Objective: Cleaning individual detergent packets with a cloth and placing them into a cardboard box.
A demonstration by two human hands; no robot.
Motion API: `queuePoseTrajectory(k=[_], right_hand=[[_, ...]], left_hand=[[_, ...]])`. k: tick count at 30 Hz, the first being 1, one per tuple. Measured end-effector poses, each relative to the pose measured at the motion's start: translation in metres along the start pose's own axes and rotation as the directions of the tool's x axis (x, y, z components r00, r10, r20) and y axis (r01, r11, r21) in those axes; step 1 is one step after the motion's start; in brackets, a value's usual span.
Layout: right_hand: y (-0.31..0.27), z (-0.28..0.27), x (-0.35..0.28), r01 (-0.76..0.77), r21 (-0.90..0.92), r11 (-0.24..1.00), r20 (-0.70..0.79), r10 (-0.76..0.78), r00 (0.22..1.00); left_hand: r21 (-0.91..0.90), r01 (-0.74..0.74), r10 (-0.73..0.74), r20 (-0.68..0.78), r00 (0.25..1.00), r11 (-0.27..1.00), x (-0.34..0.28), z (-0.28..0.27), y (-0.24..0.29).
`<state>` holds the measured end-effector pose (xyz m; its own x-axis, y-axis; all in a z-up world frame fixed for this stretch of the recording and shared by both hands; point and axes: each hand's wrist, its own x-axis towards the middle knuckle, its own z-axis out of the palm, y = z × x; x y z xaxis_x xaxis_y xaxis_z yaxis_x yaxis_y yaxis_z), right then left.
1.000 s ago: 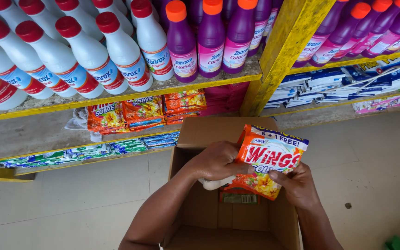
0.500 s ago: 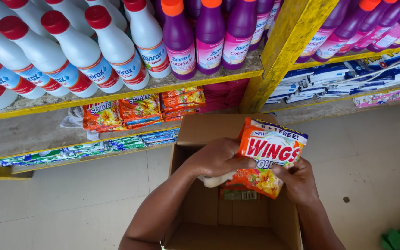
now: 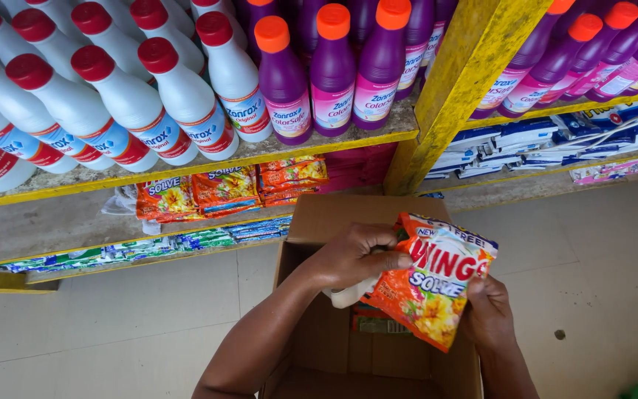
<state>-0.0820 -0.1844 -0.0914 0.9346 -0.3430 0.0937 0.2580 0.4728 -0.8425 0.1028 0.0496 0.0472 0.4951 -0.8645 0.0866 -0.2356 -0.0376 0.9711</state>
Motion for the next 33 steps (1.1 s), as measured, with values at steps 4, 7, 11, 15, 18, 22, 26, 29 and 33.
queuePoseTrajectory(k=[4, 7, 11, 15, 18, 22, 26, 29, 33], right_hand=[[0.006, -0.015, -0.003, 0.042, 0.028, 0.999, 0.000, -0.042, 0.999], [0.004, -0.015, -0.005, -0.003, -0.145, 0.989, -0.012, 0.002, 1.000], [-0.001, -0.006, -0.001, -0.047, -0.235, 0.971, -0.003, 0.047, 0.999], [-0.012, 0.011, 0.015, -0.033, 0.140, 0.990, 0.137, 0.014, 0.991], [-0.035, 0.027, 0.030, -0.193, 0.312, 0.930, 0.235, 0.121, 0.964], [-0.021, 0.007, 0.022, -0.223, 0.274, 0.936, 0.074, 0.211, 0.975], [-0.018, 0.001, 0.021, -0.131, 0.389, 0.912, 0.223, 0.045, 0.974], [-0.030, 0.017, 0.023, -0.120, 0.191, 0.974, 0.292, 0.060, 0.955], [-0.020, 0.013, 0.026, -0.154, 0.028, 0.988, 0.239, 0.143, 0.960]], left_hand=[[-0.040, 0.086, -0.084, 0.046, 0.995, 0.996, -0.001, 0.001, 0.006], [-0.109, -0.113, 0.120, 0.057, 0.991, 0.988, -0.006, -0.002, 0.015], [-0.151, -0.165, 0.172, 0.039, 0.984, 0.975, -0.006, -0.001, 0.013], [-0.131, -0.132, 0.136, 0.024, 0.990, 0.983, -0.010, -0.006, 0.014], [-0.068, -0.016, 0.044, 0.431, 0.901, 0.998, -0.012, -0.017, 0.013], [0.334, 0.209, -0.373, 0.566, 0.735, 0.919, -0.009, -0.015, 0.035], [0.119, 0.084, -0.124, 0.384, 0.915, 0.989, -0.015, -0.035, 0.017], [-0.060, -0.012, 0.016, 0.050, 0.999, 0.998, -0.011, -0.033, 0.003], [-0.188, -0.038, -0.023, -0.313, 0.949, 0.981, 0.006, -0.021, -0.011]])
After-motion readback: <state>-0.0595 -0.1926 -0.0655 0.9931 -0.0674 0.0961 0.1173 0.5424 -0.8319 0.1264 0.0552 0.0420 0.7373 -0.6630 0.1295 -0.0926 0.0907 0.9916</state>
